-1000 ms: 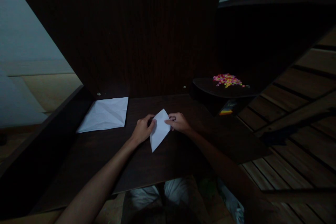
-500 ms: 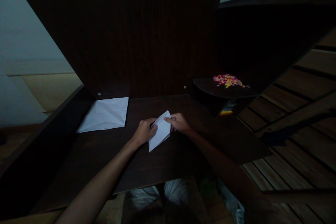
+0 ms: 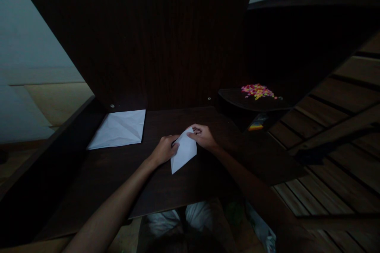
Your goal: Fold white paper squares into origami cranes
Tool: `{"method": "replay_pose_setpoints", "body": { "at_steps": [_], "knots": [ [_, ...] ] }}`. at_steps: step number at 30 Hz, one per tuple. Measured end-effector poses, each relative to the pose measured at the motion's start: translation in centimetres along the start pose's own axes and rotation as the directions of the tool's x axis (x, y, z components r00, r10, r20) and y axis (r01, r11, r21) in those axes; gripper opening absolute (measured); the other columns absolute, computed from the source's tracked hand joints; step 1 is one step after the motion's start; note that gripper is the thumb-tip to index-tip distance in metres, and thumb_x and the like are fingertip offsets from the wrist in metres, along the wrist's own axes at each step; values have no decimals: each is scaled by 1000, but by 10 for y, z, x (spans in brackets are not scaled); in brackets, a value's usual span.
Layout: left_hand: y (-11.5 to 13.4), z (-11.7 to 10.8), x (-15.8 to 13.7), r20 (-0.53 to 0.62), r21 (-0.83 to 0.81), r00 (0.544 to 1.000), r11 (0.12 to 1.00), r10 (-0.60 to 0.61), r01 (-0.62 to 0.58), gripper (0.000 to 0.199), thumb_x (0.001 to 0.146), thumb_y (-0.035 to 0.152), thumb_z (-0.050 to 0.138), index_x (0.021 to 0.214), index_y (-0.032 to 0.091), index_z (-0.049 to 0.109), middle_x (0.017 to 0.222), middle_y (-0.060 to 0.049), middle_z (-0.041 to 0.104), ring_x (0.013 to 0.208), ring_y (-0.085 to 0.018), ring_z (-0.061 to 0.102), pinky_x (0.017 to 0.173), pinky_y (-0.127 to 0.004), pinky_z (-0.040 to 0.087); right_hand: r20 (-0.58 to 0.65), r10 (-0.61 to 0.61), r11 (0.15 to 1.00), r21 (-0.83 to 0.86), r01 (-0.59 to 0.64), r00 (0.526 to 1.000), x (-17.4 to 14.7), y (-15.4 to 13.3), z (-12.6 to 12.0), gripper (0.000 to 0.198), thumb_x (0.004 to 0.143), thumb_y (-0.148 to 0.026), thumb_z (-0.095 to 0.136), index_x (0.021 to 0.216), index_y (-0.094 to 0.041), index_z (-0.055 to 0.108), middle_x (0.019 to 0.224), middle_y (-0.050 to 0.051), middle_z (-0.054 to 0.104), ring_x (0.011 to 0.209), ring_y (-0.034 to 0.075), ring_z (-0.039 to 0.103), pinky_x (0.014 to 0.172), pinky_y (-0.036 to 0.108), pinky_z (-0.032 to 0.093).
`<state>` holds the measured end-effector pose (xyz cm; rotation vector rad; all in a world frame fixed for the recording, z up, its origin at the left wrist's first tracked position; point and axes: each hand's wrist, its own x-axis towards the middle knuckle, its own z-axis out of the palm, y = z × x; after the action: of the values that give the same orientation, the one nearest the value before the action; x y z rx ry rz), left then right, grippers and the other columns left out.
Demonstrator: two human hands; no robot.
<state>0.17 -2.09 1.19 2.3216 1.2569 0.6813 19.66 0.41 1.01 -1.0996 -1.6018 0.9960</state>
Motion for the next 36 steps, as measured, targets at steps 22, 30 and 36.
{"method": "replay_pose_setpoints", "body": {
  "at_steps": [22,30,36],
  "knots": [
    [3,-9,-4,-181,174,963,970,200,-168,46,88,41,53,127,16,54,140,-13,48,128,-27,45,108,-47,36,-108,153,986,86,-144,982,4,16,-2,8,63,-23,63,67,-17,59,71,2,68,52,16,64,49,27,54],
    [-5,-8,-4,-74,225,950,933,302,-279,33,80,48,64,85,17,73,142,-13,46,131,-33,40,108,-49,35,-103,252,954,195,-229,962,8,16,-2,9,58,-20,67,60,-17,59,67,0,65,55,16,65,52,29,57],
    [-9,-7,-3,-57,210,961,944,272,-255,27,88,37,54,89,17,73,138,-11,50,126,-27,46,107,-43,37,-76,262,943,231,-239,962,10,10,-9,11,59,-25,67,62,-16,62,58,0,63,50,16,65,50,27,56]
  ]
}}
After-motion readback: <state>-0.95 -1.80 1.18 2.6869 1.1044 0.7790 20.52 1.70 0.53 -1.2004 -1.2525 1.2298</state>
